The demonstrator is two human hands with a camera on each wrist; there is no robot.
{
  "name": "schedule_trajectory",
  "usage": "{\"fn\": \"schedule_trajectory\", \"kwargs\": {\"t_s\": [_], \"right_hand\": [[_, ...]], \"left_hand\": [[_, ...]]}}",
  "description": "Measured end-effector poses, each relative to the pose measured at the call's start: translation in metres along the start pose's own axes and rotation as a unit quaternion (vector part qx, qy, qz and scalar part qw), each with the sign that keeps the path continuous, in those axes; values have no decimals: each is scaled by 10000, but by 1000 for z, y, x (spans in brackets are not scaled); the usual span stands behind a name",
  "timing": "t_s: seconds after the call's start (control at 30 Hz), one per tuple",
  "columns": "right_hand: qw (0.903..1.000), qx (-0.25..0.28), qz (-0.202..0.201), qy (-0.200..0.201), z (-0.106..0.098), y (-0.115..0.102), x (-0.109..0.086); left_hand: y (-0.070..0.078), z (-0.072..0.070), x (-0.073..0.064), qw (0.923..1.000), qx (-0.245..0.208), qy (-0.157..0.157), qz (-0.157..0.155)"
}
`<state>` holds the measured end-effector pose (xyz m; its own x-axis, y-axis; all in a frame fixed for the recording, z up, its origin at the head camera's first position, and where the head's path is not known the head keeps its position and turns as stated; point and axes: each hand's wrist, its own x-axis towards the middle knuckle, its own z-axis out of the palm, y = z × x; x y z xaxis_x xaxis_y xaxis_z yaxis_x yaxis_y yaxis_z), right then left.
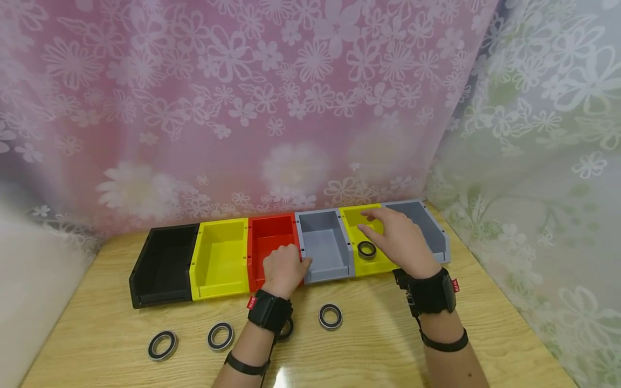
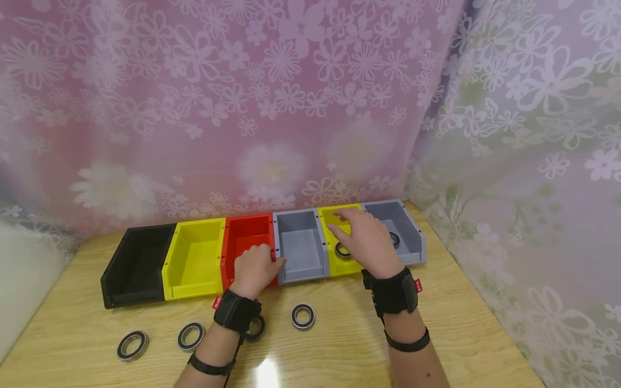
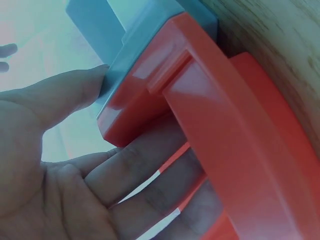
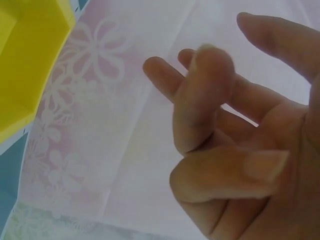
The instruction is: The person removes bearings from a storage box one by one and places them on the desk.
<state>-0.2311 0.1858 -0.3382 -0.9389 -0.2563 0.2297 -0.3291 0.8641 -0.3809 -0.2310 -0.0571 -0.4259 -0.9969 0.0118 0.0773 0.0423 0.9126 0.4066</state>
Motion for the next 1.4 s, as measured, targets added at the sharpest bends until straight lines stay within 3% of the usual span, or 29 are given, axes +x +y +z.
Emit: {"fn": "schedule_trajectory", "kwargs": {"t_s": [0.5,0.87,1.07,1.4], "right_hand": [[9981,31,353,-498,-2,24,2],[9981,88,349,-492,-5,26,2],[9977,131,412,-522,0,26,2],[9980,160,303,-522,6,21,3]], "left_hand": [[3,-6,-2,9999,-14,-121,48],[31,-31,-13,9967,30,603,547],[54,-31,-6,9955,-41,323,887],[84,-8,21,9966,134,-288,758]]}}
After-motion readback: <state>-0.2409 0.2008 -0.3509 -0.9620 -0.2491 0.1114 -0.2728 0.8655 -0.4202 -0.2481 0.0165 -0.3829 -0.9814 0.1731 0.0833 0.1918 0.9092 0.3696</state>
